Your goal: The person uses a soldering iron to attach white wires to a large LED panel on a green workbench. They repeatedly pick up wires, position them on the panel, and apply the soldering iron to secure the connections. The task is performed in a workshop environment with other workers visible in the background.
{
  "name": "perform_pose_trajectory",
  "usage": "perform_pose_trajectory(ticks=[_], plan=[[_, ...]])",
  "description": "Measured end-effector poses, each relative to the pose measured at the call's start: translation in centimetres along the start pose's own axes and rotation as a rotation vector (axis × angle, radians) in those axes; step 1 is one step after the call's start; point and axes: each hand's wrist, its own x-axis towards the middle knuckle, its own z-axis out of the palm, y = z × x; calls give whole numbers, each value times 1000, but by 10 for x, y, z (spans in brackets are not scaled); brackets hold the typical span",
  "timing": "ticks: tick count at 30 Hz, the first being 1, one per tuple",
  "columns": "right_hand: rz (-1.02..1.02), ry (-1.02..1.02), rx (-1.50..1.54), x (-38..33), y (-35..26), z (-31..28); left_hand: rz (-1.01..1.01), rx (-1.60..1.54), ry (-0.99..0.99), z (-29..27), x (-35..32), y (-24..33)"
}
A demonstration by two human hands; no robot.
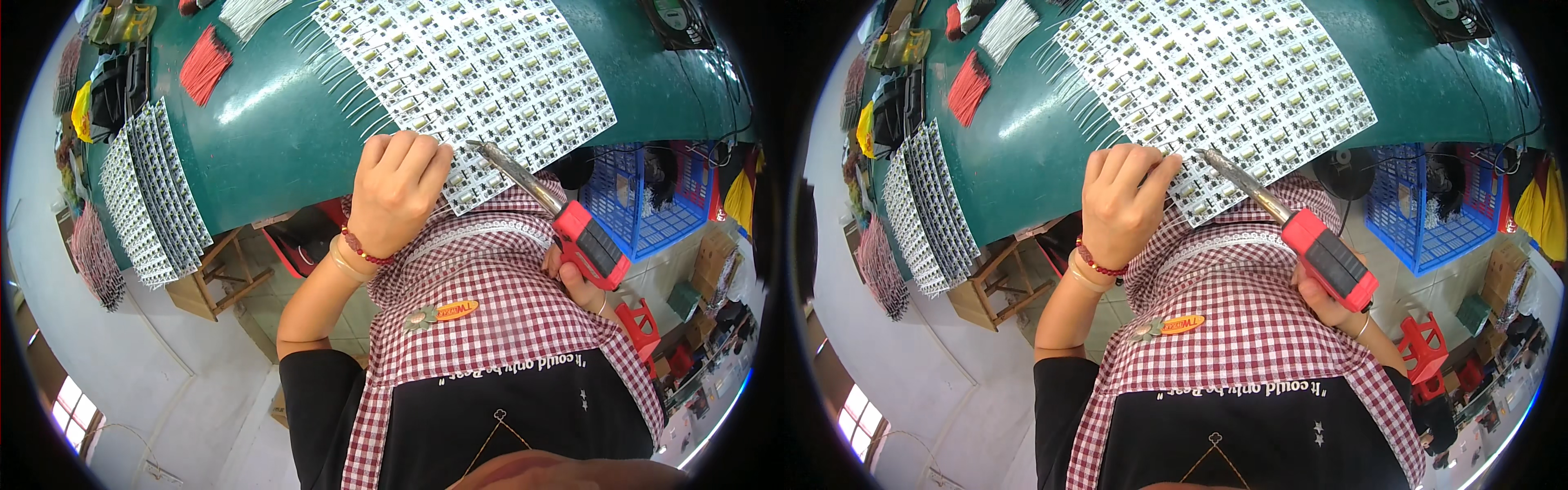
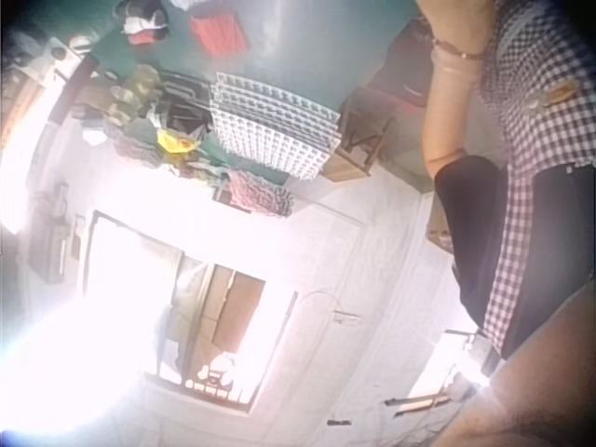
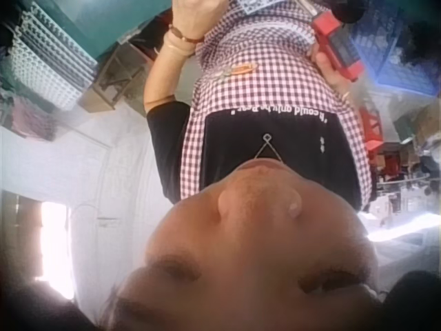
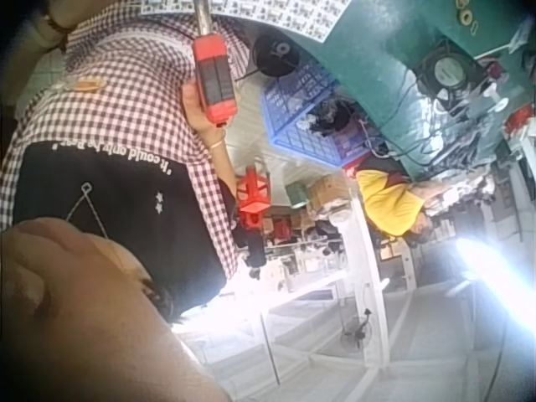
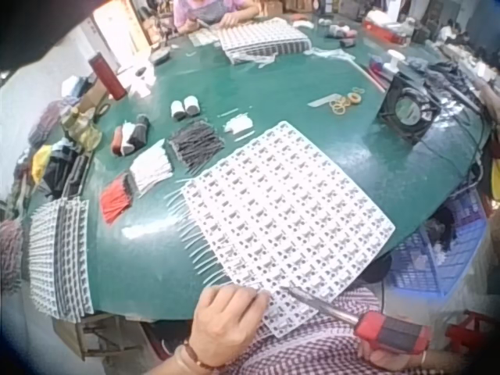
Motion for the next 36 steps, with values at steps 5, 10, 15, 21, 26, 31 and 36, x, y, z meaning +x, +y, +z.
perform_pose_trajectory(ticks=[5,10,15,21,26,31,36], plan=[[12,33,6,-3,3,0,30,21,89,-3,0,2],[24,-33,-2,-3,3,-5,-44,-77,86,2,-8,11],[73,-41,6,-6,9,-7,-86,-112,49,7,-12,14],[-4,-47,-119,-9,19,-10,-105,-94,45,9,-10,19],[-70,-44,-247,-6,15,-8,-125,-81,68,12,-10,23],[-16,-17,-71,-3,3,-2,-144,-78,66,11,-10,24],[-33,-44,-247,-11,16,-9,-151,-74,1,8,-11,26]])
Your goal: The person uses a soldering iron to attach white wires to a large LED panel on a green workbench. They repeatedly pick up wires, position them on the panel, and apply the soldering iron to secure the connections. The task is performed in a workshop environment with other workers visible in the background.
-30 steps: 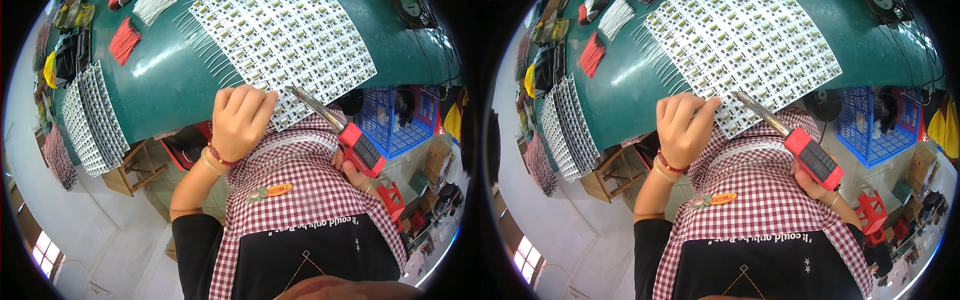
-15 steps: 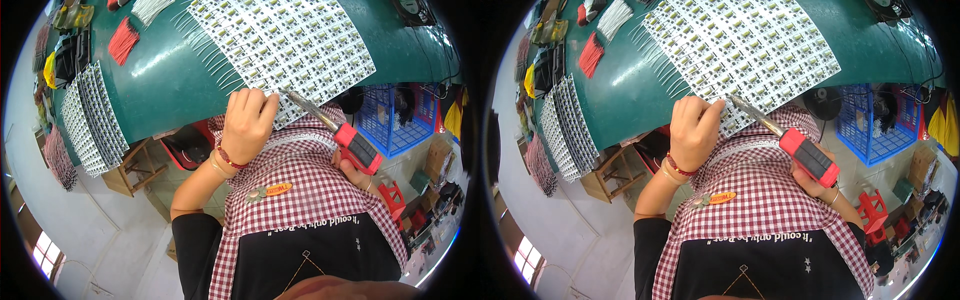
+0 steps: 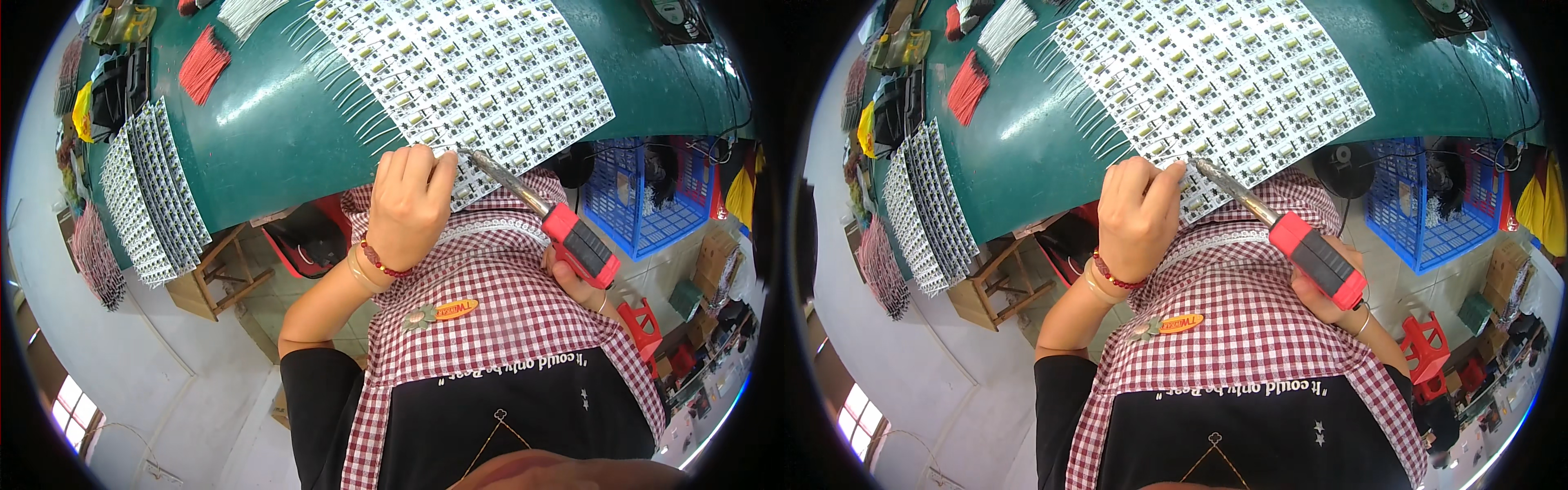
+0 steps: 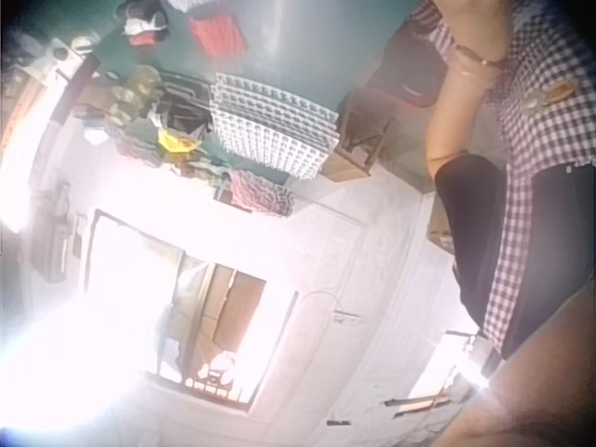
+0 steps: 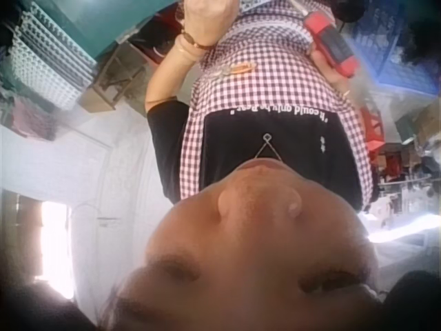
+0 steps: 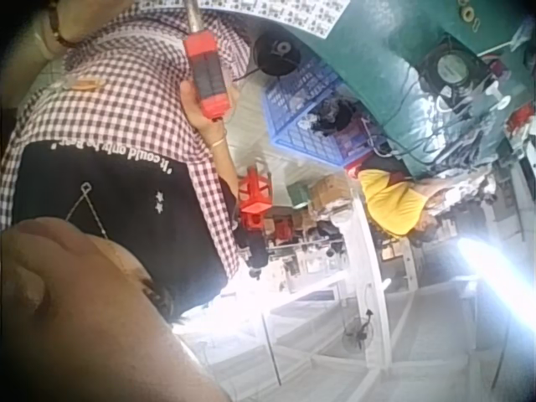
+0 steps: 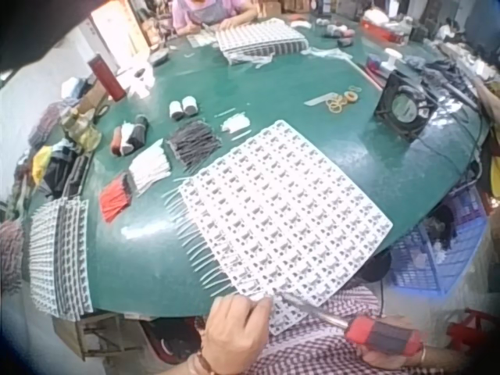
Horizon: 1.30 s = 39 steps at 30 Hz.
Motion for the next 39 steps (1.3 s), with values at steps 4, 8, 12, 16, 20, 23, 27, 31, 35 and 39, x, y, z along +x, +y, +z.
perform_pose_trajectory(ticks=[4,8,12,16,20,23,27,31,35,39], plan=[[-6,17,54,2,-4,2,-3,3,-2,-1,1,1],[27,36,164,9,-16,3,-6,20,-8,-1,1,2],[27,31,157,6,-12,3,-7,22,-6,-1,2,3],[9,34,112,5,-12,4,-17,18,48,1,2,3],[17,58,124,3,-9,5,-14,0,48,0,1,3],[9,51,105,2,-6,4,-19,-9,50,-1,1,3],[9,46,110,2,-7,4,-32,-36,58,0,1,4],[2,52,106,2,-5,5,-40,-52,58,1,0,4],[44,94,121,-2,-1,8,-41,-64,74,2,-1,4],[29,90,78,-2,1,8,-39,-60,68,3,-1,3]])
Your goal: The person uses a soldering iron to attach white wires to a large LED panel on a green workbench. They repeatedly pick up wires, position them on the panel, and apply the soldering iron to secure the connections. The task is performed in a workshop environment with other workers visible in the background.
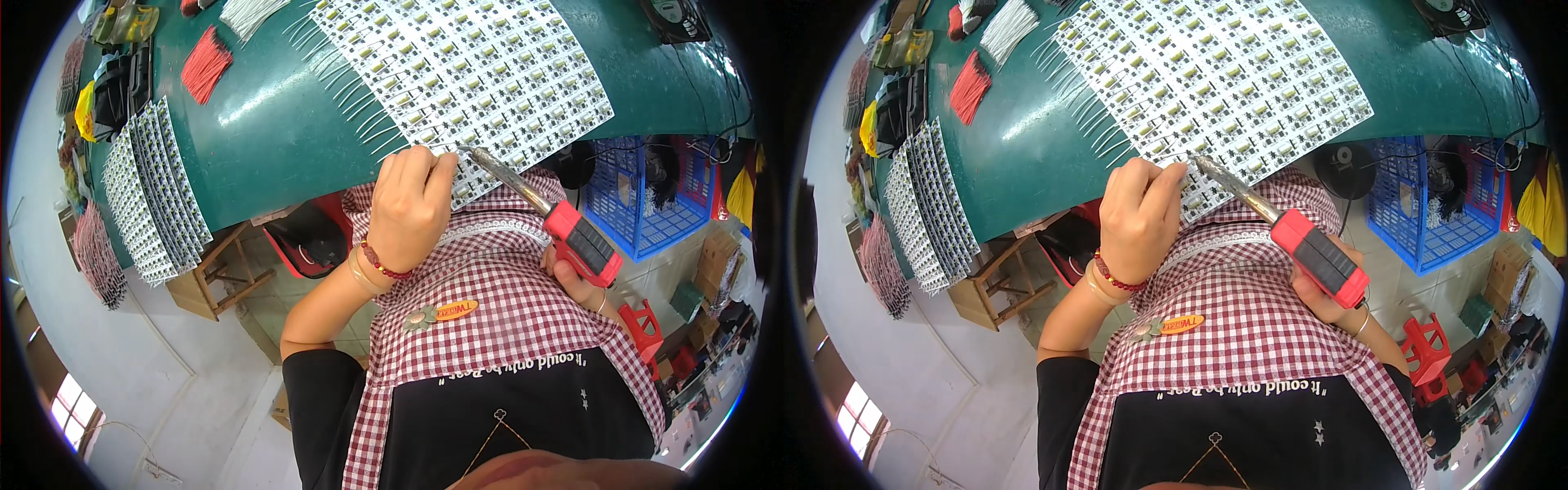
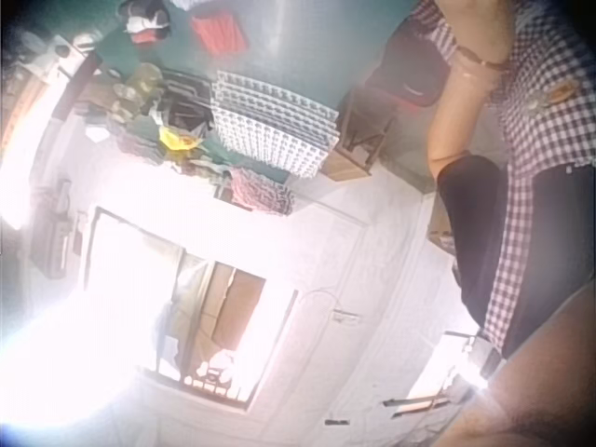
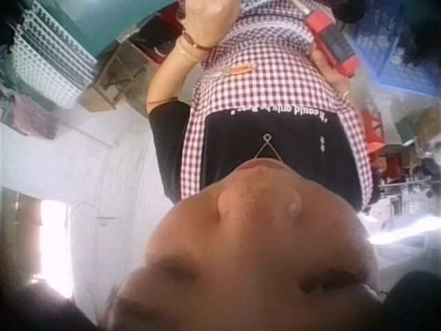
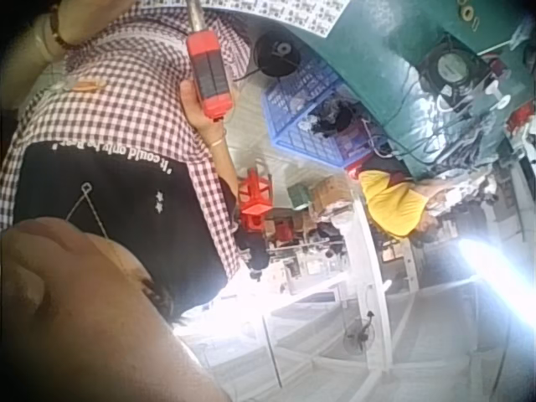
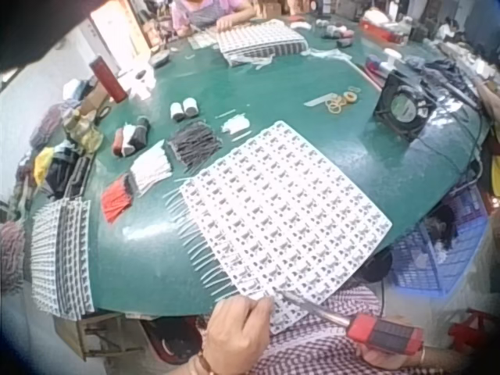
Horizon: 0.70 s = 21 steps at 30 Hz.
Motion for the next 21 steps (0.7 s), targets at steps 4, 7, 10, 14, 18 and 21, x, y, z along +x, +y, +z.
perform_pose_trajectory(ticks=[4,7,10,14,18,21], plan=[[-39,-65,-74,4,-3,-4,-5,6,-9,-1,1,1],[-51,-75,-90,4,-3,-5,-8,11,-2,0,0,1],[1,-69,64,9,-17,-2,-4,14,2,1,0,1],[13,-58,211,8,-15,-4,-4,22,-1,1,0,2],[15,-58,86,0,-2,-9,4,68,-8,0,2,2],[-23,-81,62,2,-1,-10,31,135,-10,-2,4,1]])
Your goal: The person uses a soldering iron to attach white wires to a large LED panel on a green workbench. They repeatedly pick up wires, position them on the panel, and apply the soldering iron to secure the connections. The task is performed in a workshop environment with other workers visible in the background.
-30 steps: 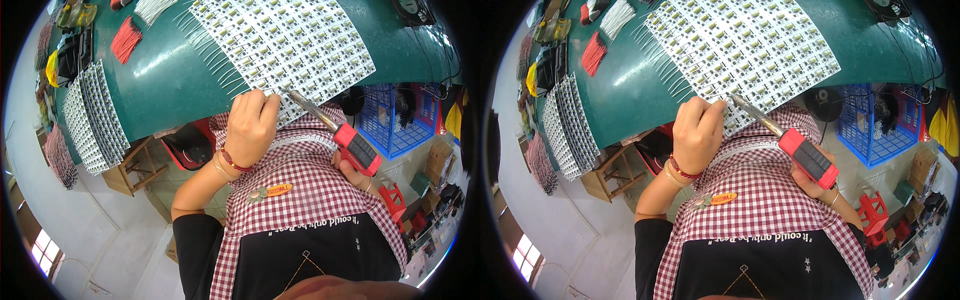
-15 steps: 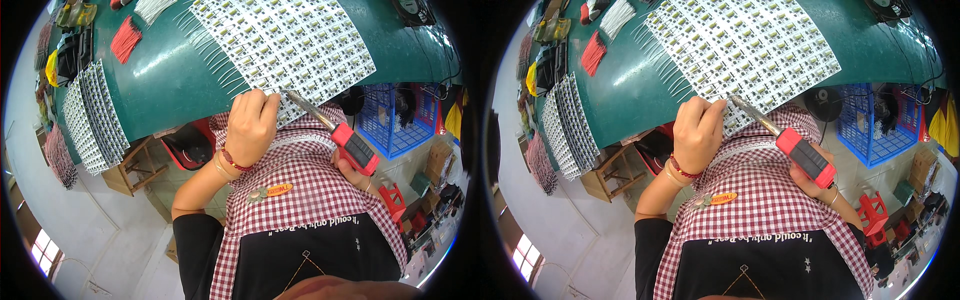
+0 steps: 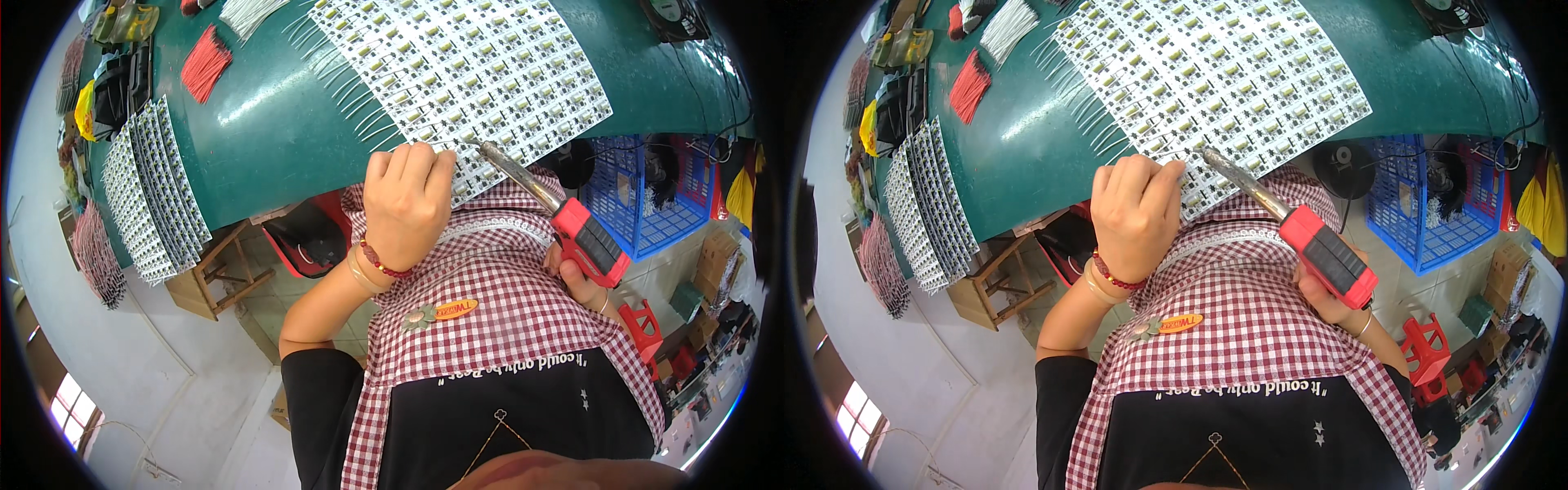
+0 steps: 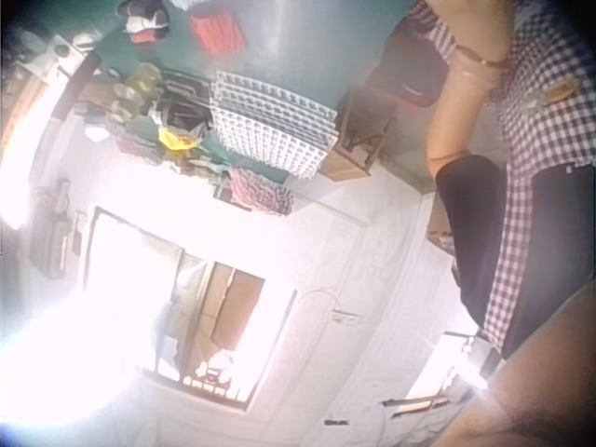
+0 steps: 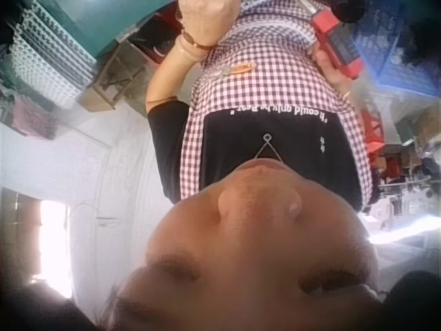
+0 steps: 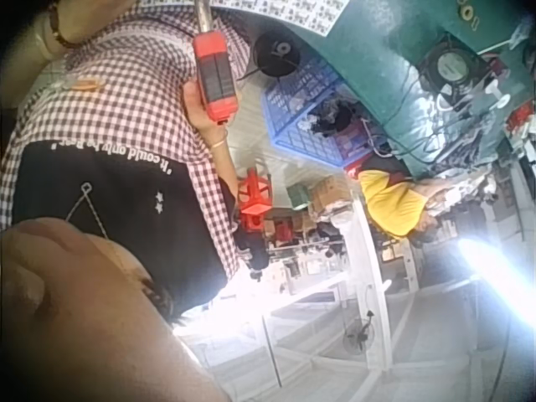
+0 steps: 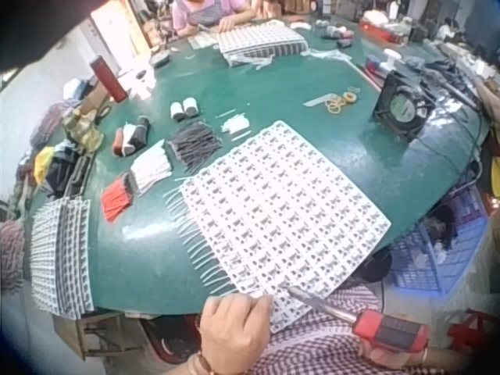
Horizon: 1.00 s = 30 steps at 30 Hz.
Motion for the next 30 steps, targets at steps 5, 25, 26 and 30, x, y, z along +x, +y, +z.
perform_pose_trajectory(ticks=[5,25,26,30], plan=[[28,25,29,10,-6,6,1,60,-1,0,-2,-1],[11,15,-64,-1,8,5,18,-142,-43,6,-4,-15],[6,3,-94,-1,8,4,17,-145,-40,5,-5,-15],[-5,21,-134,-4,10,4,13,-144,-37,6,-4,-13]])
